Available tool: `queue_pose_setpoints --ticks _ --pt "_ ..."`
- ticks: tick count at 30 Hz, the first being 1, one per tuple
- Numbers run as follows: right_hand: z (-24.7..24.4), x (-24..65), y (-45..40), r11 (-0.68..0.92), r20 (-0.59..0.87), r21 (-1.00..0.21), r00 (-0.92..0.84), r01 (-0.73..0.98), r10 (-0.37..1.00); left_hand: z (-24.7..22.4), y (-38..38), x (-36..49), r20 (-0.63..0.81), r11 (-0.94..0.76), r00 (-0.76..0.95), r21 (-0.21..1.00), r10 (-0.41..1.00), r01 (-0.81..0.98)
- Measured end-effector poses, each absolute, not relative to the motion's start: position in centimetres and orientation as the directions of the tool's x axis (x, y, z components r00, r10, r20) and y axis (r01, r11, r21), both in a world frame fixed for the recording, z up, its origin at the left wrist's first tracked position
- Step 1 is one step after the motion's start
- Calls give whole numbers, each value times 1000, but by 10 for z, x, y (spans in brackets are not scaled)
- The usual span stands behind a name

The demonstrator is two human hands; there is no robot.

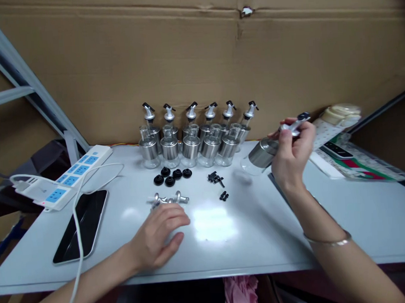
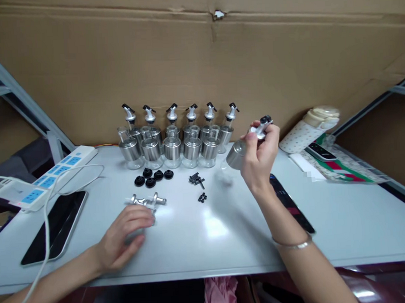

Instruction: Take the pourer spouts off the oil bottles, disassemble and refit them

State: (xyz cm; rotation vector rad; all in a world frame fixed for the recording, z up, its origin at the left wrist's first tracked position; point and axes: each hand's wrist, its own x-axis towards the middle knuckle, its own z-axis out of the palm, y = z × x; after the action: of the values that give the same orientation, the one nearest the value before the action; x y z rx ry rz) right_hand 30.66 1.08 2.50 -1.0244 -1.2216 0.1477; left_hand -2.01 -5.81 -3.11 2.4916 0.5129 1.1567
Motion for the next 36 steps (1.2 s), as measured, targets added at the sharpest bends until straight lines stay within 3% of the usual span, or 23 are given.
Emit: queue_pose_setpoints --ticks 2,5,11,15,26,36 --pt "37 280 -18 613 713 -700 398 365 577 -28 -66 -2 624 -831 610 545 489 108" --pt "39 237 -57 678 719 -694 270 243 640 -26 -72 23 500 -692 635 718 589 76" --pt "6 190 -92 627 634 -764 -3 153 773 -28 -66 52 203 -252 661 968 723 -22" --pt "-2 180 -93 649 648 -745 -64 158 759 -33 -61 54 56 -109 642 993 765 43" --pt "-11 173 -92 669 674 -727 -30 155 738 -39 -57 52 74 -93 640 996 765 -4" --pt "-9 171 -96 583 591 -801 22 140 807 -43 -59 52 57 -50 646 998 761 -30"
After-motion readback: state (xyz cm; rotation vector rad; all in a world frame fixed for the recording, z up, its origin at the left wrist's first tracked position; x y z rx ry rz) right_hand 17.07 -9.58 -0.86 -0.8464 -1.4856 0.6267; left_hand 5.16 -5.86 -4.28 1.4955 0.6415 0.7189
